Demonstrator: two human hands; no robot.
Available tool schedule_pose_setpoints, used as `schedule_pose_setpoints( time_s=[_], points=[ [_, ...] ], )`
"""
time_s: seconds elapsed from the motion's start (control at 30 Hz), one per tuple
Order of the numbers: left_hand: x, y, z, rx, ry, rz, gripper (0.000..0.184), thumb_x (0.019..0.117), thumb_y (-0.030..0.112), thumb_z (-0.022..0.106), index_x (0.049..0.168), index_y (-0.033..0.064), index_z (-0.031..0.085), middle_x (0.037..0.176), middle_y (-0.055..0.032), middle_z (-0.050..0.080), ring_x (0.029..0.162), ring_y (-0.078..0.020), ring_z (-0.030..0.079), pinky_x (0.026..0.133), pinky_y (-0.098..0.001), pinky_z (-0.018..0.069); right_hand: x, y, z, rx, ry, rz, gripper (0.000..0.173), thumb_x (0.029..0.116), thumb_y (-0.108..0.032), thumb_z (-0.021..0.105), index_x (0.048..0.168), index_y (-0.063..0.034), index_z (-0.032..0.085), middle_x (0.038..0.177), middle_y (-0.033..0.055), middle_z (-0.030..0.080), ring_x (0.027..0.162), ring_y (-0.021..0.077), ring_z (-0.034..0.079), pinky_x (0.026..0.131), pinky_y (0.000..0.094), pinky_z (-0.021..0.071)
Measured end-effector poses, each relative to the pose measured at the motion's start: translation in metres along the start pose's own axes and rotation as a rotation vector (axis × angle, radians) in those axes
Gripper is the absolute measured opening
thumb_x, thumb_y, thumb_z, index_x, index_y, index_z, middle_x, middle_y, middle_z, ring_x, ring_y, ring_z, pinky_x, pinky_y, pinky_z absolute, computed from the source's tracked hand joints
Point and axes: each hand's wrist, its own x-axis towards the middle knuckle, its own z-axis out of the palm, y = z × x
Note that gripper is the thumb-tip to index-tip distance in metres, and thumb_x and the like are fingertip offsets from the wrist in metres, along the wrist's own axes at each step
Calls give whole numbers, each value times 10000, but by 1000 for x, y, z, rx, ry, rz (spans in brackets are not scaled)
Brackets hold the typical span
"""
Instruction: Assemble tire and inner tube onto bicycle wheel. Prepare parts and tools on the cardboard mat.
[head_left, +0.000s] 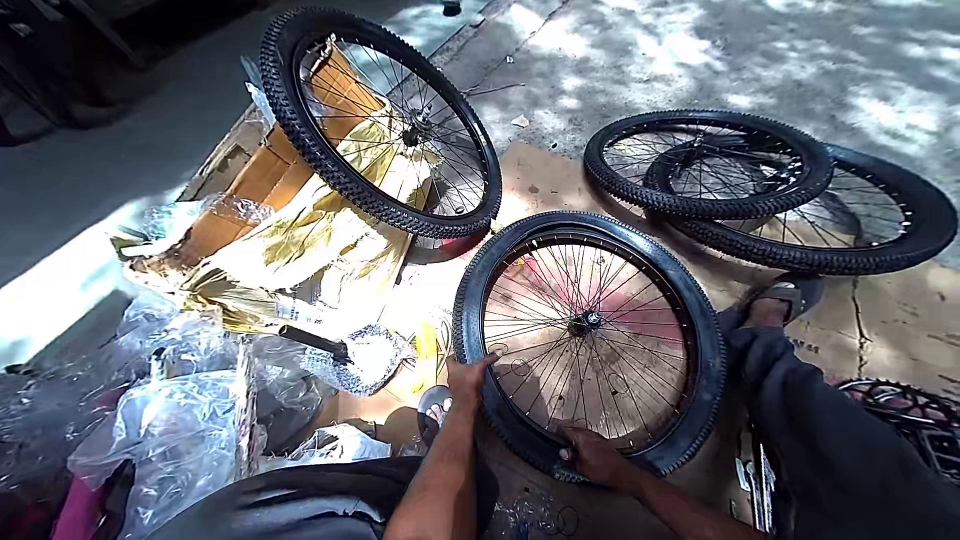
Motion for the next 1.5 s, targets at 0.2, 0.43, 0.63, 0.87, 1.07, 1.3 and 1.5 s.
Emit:
schedule_pose_setpoints(
  time_s=[0.2,0.43,0.63,0.87,1.07,1.3,1.5],
  points=[
    [-8,-53,-7,-429,-327,-206,583,848,221,850,1333,30,589,1115,-204,719,985,-317,719,854,-505,607,-32,28,-4,-26,102,8,356,1052,-285,509,1317,-91,648,1329,169,652,1283,351,584,1135,566,376],
    [-8,-64,-3,-518,-320,-229,411,1008,232,659,1353,34,555,1109,-205,706,974,-299,711,844,-480,599,-40,40,-18,-74,73,-64,363,1066,-285,481,1333,-98,642,1292,172,665,1263,359,594,1131,575,366],
    [-9,-24,9,-275,132,-89,662,861,339,853,1320,-38,561,1192,-271,652,1078,-381,651,923,-555,546,-41,43,-18,-140,91,-84,356,1063,-282,492,1308,-84,656,1267,178,675,1253,360,598,1157,568,334],
    [16,-16,-11,-448,-324,-147,525,868,199,819,1321,42,605,1116,-184,727,971,-296,724,830,-489,609,-51,75,-23,-135,90,-141,337,1053,-272,488,1281,-104,671,1234,162,688,1223,339,610,1156,560,312],
    [4,-46,-10,-599,-391,-277,423,958,155,704,1348,73,564,1097,-187,706,944,-288,708,813,-476,600,-62,92,-35,-146,-70,-102,325,1029,-172,554,1328,-83,645,1297,179,665,1270,366,589,1143,572,356],
    [-20,-53,-18,-673,-434,-305,269,1006,74,603,1269,25,568,1040,-168,707,913,-250,712,800,-428,610,-75,95,-40,-209,-35,-82,335,975,-111,615,1304,-68,667,1271,198,668,1250,382,592,1137,553,371],
    [-16,-38,-18,-643,-411,-219,318,999,188,657,1289,72,599,1083,-143,714,953,-245,707,823,-445,601,-69,91,-39,-249,30,-61,329,1016,-176,569,1328,-130,667,1288,151,669,1258,349,589,1134,558,362]
  ],
)
